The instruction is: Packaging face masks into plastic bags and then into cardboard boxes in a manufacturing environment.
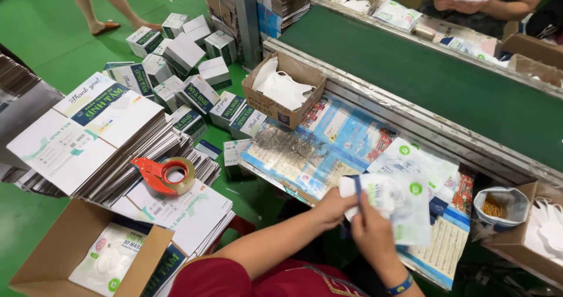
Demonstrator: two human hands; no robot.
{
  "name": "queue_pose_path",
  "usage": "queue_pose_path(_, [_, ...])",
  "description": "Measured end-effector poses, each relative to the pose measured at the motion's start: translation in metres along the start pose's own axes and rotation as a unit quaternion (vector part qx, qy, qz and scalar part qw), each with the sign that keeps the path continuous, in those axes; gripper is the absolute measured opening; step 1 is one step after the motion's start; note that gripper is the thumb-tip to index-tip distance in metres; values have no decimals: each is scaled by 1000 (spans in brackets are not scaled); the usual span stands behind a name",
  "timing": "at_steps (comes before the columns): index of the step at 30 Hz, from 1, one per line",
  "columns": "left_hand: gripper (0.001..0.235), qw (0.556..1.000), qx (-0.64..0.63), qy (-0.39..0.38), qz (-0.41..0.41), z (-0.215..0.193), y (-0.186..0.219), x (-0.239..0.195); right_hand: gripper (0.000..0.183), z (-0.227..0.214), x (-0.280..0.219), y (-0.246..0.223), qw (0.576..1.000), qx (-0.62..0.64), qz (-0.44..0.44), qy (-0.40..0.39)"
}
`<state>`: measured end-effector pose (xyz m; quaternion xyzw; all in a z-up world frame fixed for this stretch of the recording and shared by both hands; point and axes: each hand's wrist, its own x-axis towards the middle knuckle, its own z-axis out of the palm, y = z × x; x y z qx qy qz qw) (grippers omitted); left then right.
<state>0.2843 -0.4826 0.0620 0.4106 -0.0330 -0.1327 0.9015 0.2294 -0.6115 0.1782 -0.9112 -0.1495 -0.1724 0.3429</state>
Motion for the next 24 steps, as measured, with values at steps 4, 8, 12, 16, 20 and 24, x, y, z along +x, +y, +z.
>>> queue_pose_path(4, [33,989,-114,-16,-90,13,-2,-24,52,-2,-15,10,992,64,-103,-14])
queue_pose_path(8, [34,937,-180,-109,-280,-5,-33,-66,35,-36,-42,1,978,123,69,-154])
queue_pose_path(12, [34,755,550,-359,-8,-23,-82,-80,70,-88,-9,-25,956,106,-259,-88])
queue_pose_path(16, [34,733,512,-421,-150,23,-1,-91,61,-63,-35,57,908,190,-54,-368])
queue_pose_path(20, [18,738,632,-205,118,68,72,-103,32,-62,-39,66,873,270,193,-357])
queue_pose_path(24, [35,738,608,-68,286,116,154,-93,21,-72,-19,34,937,291,102,-167])
